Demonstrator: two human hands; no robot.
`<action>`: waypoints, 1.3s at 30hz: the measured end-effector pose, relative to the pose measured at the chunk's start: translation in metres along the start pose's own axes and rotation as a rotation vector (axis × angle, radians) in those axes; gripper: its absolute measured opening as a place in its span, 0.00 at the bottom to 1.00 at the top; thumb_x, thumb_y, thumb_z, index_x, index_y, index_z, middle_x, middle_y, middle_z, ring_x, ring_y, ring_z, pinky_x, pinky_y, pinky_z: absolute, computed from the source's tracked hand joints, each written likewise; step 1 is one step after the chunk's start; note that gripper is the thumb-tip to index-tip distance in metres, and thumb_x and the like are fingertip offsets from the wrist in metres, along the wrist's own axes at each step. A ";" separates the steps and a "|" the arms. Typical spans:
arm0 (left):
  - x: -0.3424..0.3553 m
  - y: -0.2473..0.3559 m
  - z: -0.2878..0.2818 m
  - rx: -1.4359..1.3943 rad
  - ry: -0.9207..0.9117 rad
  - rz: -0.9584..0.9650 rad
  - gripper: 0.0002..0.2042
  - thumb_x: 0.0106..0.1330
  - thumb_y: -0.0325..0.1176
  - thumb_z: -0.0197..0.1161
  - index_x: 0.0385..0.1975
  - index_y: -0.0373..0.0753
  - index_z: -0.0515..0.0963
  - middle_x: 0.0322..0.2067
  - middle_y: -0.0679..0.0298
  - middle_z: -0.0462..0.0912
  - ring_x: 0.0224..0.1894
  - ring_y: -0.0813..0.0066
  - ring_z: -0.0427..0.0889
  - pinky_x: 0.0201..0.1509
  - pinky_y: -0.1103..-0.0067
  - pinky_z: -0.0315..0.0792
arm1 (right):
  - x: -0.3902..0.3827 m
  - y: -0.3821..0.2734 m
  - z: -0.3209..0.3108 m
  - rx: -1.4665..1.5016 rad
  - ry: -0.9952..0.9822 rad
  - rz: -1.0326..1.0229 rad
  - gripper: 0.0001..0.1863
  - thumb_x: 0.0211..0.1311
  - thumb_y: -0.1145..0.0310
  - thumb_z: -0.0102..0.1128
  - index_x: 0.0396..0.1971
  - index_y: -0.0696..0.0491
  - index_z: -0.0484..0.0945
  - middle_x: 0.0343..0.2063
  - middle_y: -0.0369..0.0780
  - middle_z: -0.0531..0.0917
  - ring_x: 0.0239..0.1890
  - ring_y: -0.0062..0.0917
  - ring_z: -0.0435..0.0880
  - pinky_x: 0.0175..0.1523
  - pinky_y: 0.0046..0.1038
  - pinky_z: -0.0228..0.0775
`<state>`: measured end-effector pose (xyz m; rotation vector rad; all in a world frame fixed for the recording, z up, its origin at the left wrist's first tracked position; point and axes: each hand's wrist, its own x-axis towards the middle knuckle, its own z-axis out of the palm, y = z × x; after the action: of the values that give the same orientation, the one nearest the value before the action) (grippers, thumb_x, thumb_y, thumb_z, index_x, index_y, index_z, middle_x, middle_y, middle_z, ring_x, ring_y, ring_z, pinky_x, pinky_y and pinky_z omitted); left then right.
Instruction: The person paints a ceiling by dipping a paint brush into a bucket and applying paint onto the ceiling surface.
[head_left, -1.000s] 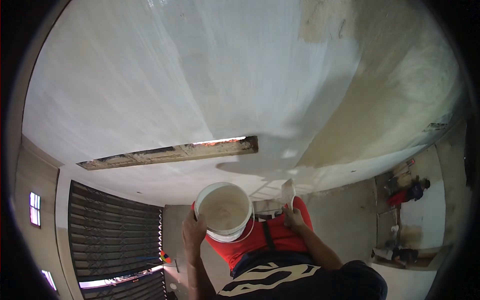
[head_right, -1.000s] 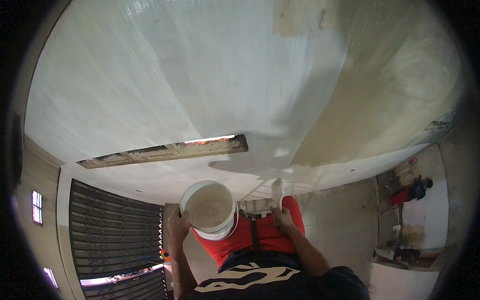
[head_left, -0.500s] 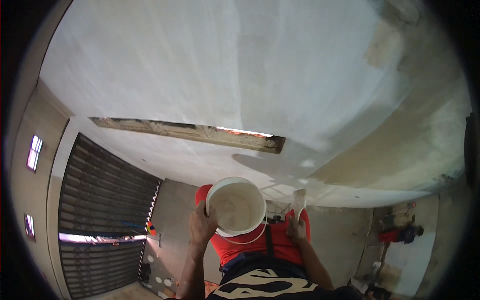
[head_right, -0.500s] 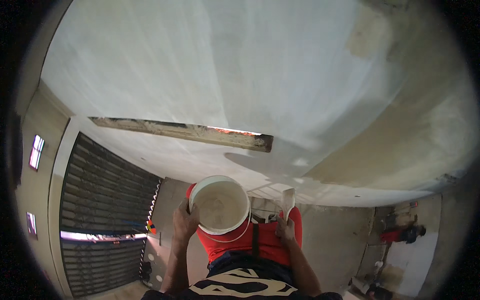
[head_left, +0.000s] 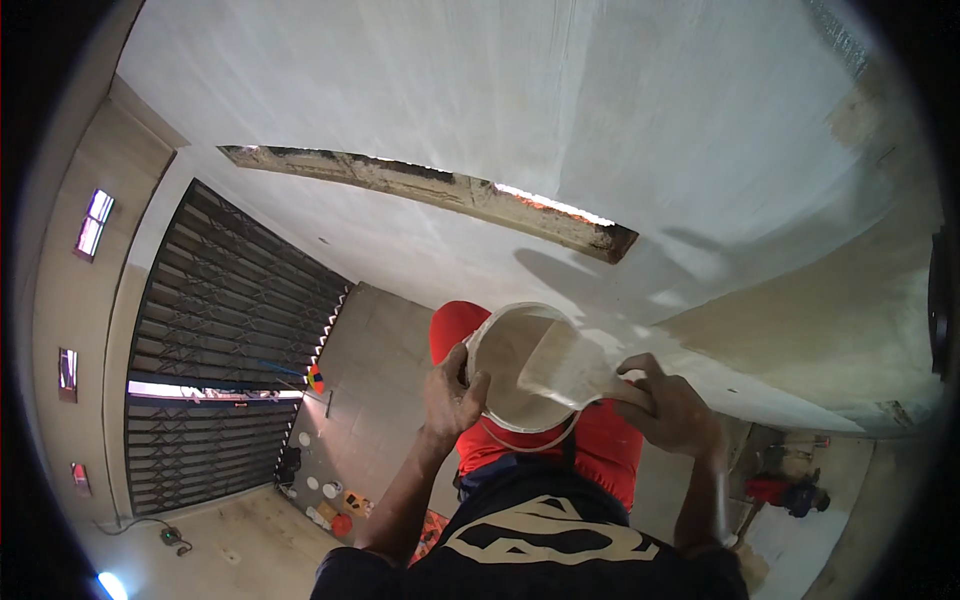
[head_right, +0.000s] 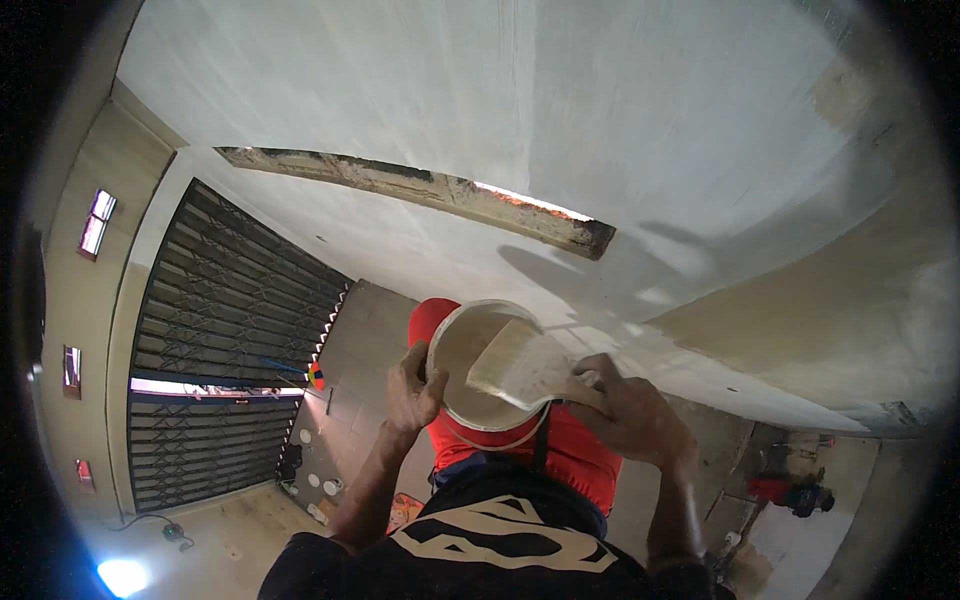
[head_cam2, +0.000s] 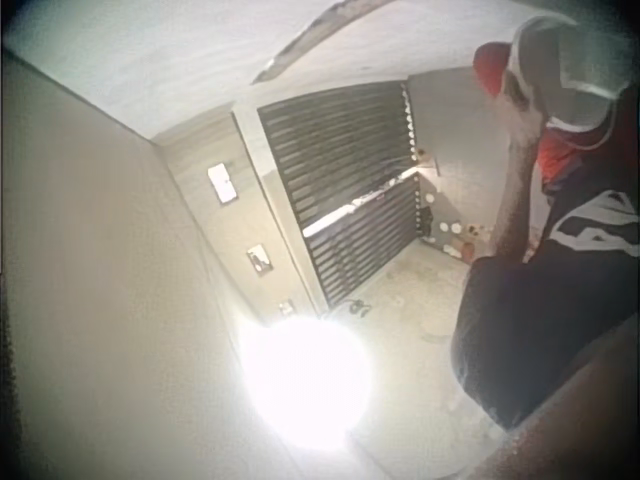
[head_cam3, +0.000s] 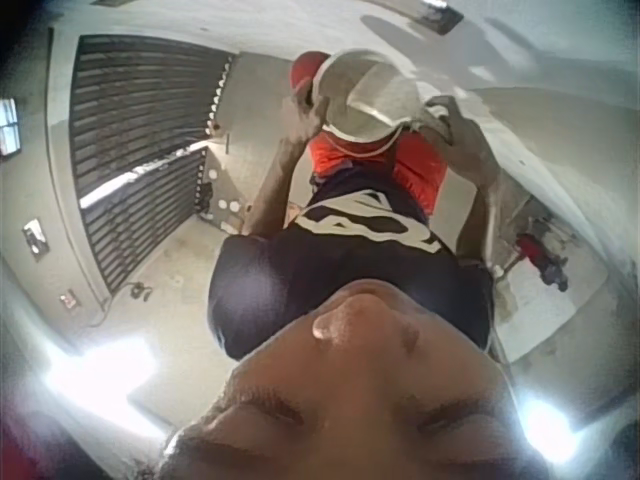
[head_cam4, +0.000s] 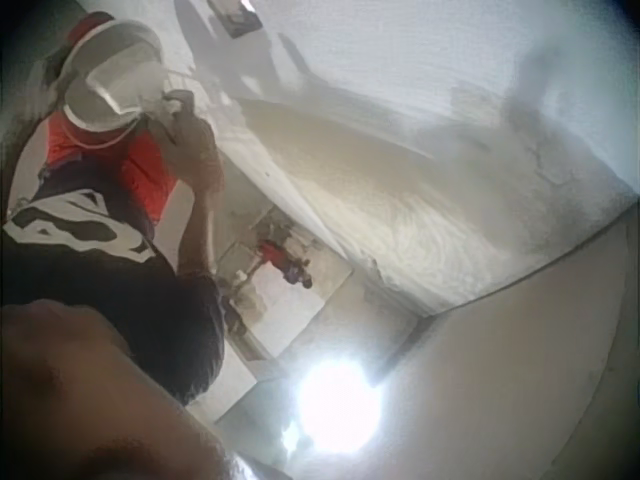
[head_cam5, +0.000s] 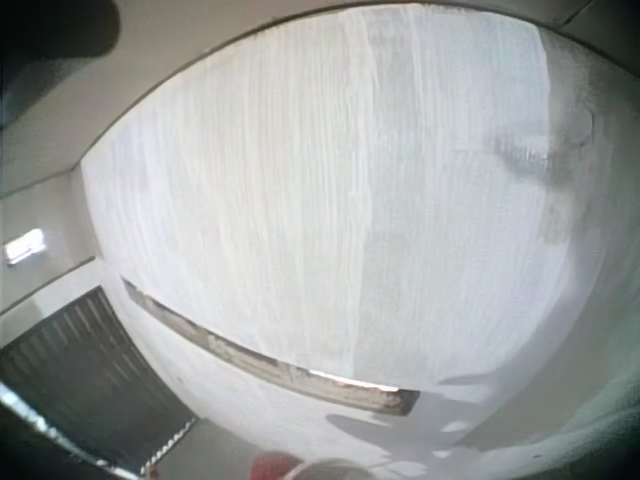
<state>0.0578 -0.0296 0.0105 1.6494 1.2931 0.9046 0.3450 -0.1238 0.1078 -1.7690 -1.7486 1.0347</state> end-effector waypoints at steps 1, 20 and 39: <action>0.000 0.003 -0.001 0.024 -0.004 0.005 0.13 0.55 0.35 0.58 0.29 0.28 0.71 0.19 0.53 0.68 0.24 0.75 0.66 0.27 0.72 0.65 | 0.007 -0.004 -0.002 0.006 -0.001 0.002 0.17 0.64 0.65 0.62 0.50 0.53 0.72 0.21 0.45 0.80 0.25 0.39 0.82 0.31 0.39 0.70; -0.018 0.002 0.011 0.189 -0.024 0.071 0.13 0.51 0.34 0.62 0.28 0.31 0.70 0.18 0.50 0.70 0.19 0.63 0.69 0.26 0.69 0.68 | 0.092 0.043 0.129 -0.733 -0.041 -0.251 0.07 0.53 0.72 0.57 0.25 0.48 0.85 0.25 0.42 0.86 0.30 0.36 0.88 0.36 0.38 0.79; -0.017 0.011 0.011 0.219 -0.032 0.013 0.13 0.52 0.31 0.62 0.34 0.31 0.75 0.23 0.43 0.79 0.27 0.44 0.81 0.33 0.62 0.75 | 0.100 -0.009 0.111 -0.657 -0.225 -0.275 0.07 0.54 0.69 0.58 0.27 0.51 0.86 0.27 0.45 0.86 0.34 0.40 0.87 0.43 0.42 0.78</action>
<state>0.0680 -0.0496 0.0157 1.8340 1.4017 0.7625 0.2470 -0.0461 0.0261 -1.7205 -2.6056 0.5922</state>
